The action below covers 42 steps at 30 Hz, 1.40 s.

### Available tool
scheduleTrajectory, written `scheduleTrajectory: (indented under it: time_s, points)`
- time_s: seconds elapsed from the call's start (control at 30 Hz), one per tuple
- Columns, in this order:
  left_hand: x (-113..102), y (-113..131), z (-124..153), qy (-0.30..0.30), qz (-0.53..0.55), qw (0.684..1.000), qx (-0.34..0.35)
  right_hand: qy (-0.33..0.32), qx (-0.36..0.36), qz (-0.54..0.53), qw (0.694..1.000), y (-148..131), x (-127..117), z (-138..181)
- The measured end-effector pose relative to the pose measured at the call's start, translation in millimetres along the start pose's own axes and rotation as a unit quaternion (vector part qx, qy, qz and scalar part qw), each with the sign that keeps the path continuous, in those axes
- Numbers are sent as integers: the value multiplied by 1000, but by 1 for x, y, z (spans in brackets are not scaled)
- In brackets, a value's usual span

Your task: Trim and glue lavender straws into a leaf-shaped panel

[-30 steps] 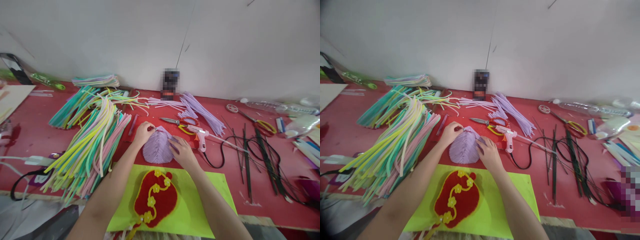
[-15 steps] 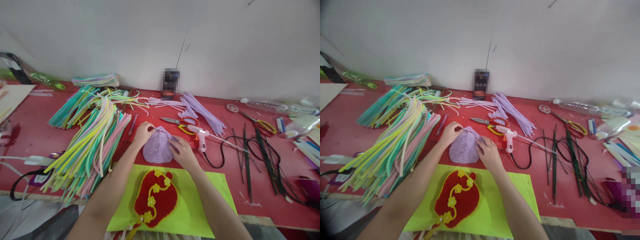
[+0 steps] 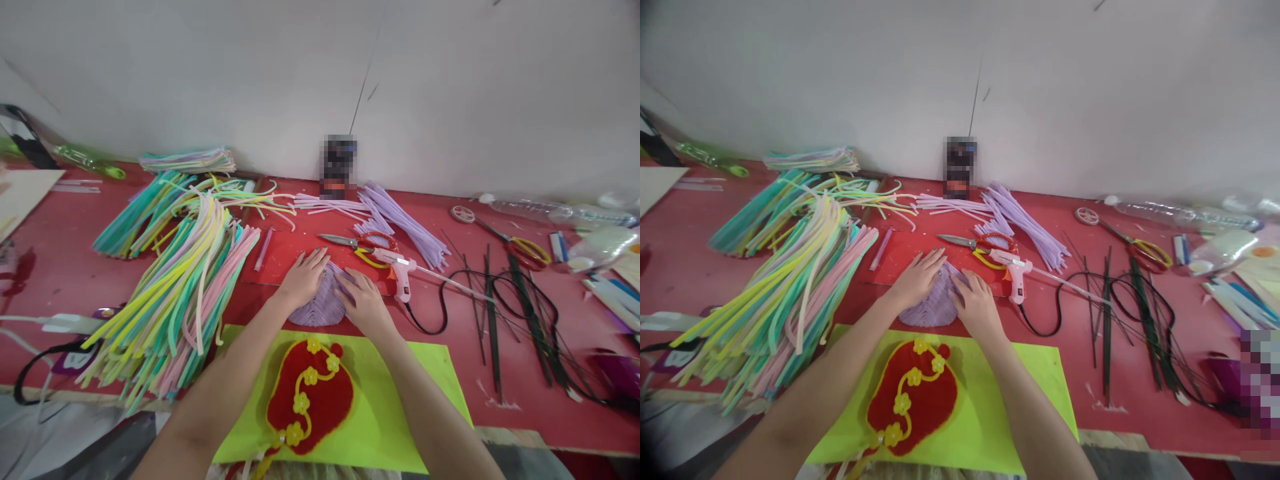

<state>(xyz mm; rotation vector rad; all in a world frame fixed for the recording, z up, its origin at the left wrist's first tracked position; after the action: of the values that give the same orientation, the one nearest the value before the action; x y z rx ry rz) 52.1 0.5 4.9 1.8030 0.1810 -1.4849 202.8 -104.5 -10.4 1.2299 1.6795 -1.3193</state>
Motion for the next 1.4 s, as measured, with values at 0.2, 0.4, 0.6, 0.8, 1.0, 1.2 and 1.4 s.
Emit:
scheduleTrajectory:
  time_s: [0.2,0.4,0.6,0.8,1.0,1.2,1.4]
  points:
    - [1,-1,-1,-6,-12,1000,-3,-2,5,12,1000,0,0,-1]
    - [1,-1,-1,-8,-14,1000,-9,-7,5,19,1000,0,1,-1]
    - [2,-1,-2,-3,-14,1000,-5,-7,5,25,1000,-2,0,-1]
    - [2,-1,-2,-4,-23,1000,-5,-21,6,46,999,-7,-5,-2]
    - [3,-2,-2,-4,-26,1000,-5,-23,17,76,997,-14,-9,-2]
    - [2,-1,-2,0,-24,1000,-3,-24,16,89,996,-16,-8,-2]
    - [1,0,-3,-8,-28,1000,-6,-24,22,94,995,-18,-8,-1]
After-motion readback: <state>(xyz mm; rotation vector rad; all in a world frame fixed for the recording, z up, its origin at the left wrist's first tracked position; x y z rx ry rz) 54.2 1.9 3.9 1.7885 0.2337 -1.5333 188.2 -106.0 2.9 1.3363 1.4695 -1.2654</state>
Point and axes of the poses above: each hand's wrist, its own z-axis away from the middle knuckle, its own x-axis out of the palm, y = z × x, the point moved 1 cm from there along -z, towards the middle knuckle, and after that the axes turned 5 degrees about z, right-handed, at the moved point
